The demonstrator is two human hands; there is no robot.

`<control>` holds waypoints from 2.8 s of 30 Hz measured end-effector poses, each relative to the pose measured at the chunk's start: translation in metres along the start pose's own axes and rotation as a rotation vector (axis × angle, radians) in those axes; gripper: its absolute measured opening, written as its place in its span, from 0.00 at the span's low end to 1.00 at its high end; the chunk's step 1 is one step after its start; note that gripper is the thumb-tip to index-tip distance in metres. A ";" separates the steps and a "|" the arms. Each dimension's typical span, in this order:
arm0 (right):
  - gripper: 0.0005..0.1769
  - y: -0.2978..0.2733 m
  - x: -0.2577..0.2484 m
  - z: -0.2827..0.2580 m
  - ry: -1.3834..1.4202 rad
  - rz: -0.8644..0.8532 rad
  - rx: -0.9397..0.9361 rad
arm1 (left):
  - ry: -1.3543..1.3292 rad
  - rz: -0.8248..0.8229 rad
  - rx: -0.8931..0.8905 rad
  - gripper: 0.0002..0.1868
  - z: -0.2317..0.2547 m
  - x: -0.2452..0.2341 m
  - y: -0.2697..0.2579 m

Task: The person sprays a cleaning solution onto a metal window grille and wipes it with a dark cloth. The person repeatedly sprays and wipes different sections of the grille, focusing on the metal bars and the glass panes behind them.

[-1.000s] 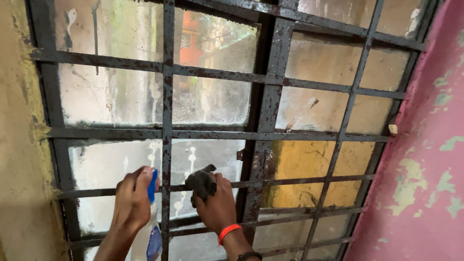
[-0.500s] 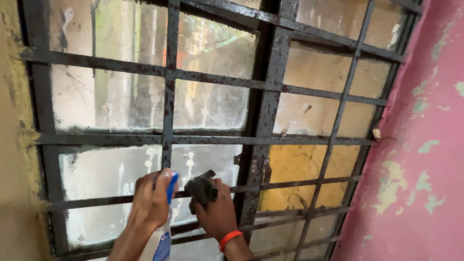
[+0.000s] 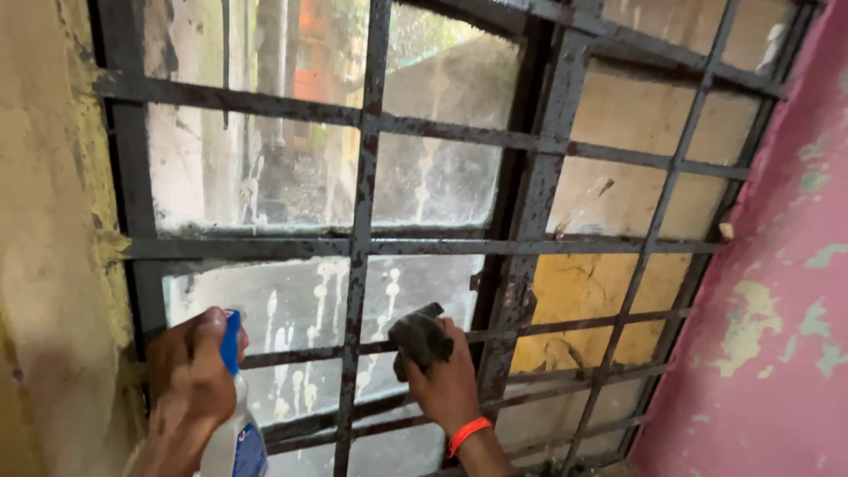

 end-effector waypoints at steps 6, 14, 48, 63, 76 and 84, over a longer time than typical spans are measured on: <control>0.18 -0.002 -0.002 0.002 0.121 0.008 0.048 | 0.193 -0.016 0.173 0.30 0.000 0.021 -0.009; 0.21 -0.005 -0.004 0.020 0.148 -0.027 0.041 | -0.015 -0.004 0.078 0.27 0.007 0.070 -0.025; 0.26 0.030 0.005 0.081 -0.028 0.451 0.088 | 0.192 -0.116 0.190 0.26 0.000 0.098 -0.040; 0.19 0.030 -0.007 0.082 0.030 0.407 0.126 | 0.226 -0.083 0.186 0.27 -0.001 0.103 -0.039; 0.12 0.046 -0.003 0.064 0.149 0.358 0.243 | 0.202 -0.031 0.202 0.27 0.005 0.103 -0.041; 0.15 0.052 0.026 0.033 0.161 0.103 -0.145 | 0.146 -0.032 0.246 0.27 0.007 0.103 -0.046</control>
Point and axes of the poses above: each hand's wrist, its own y-axis towards the middle knuckle, its own x-axis out of the palm, z = x × y, the point moved 6 cm from there along y, towards the middle knuckle, and after that the axes turned 10 degrees about -x, right-handed, at the moved point
